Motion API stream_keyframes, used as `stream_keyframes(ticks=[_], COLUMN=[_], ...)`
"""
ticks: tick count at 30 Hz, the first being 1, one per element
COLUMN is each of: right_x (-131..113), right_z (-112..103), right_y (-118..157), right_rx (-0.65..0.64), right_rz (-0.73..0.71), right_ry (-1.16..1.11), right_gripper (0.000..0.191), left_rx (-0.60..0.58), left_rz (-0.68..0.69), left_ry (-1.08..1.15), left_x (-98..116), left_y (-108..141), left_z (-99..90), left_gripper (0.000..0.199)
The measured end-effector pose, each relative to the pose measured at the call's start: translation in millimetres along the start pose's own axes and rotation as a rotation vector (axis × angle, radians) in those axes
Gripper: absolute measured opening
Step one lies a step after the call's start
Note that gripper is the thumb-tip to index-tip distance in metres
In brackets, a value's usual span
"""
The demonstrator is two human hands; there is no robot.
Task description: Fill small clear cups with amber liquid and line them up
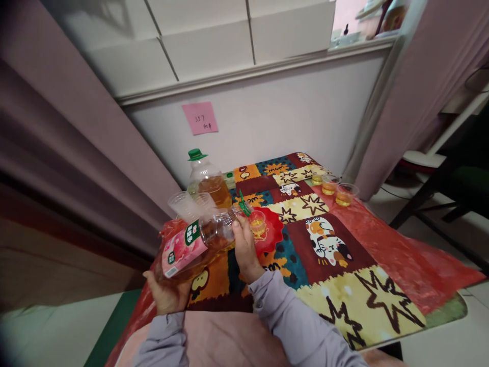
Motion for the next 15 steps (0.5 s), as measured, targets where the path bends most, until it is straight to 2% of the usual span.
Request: stream_keyframes(ticks=[4,11,15], right_x=[-14.3,-43.3,-48.6], right_z=[-3.0,-0.8,-4.4], right_y=[1.2,9.4,12.4], right_rx=[-0.024,-0.055,-0.030], right_rz=[-0.083,-0.201,-0.240], right_ry=[0.052,0.189,0.256], right_gripper=[0.065,0.058,0.057], left_rx=[0.000,-0.108,-0.087], left_rz=[-0.060,-0.195,-0.196], left_ry=[0.014,0.021,0.045], left_x=[-6.5,-18.9,-26.3], left_y=[2.0,1.9,1.2], left_z=[-2.2,2.0,2.3], left_gripper=[0.089,0.064,0.060])
Point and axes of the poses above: each hand's wrist, its own y-axis away from the middle knuckle, its own z-axis out of the palm, x = y × z, the point moved 5 cm from there along -y, towards the middle knuckle, and after that the axes turned 12 degrees about x, right-handed, at the moved point
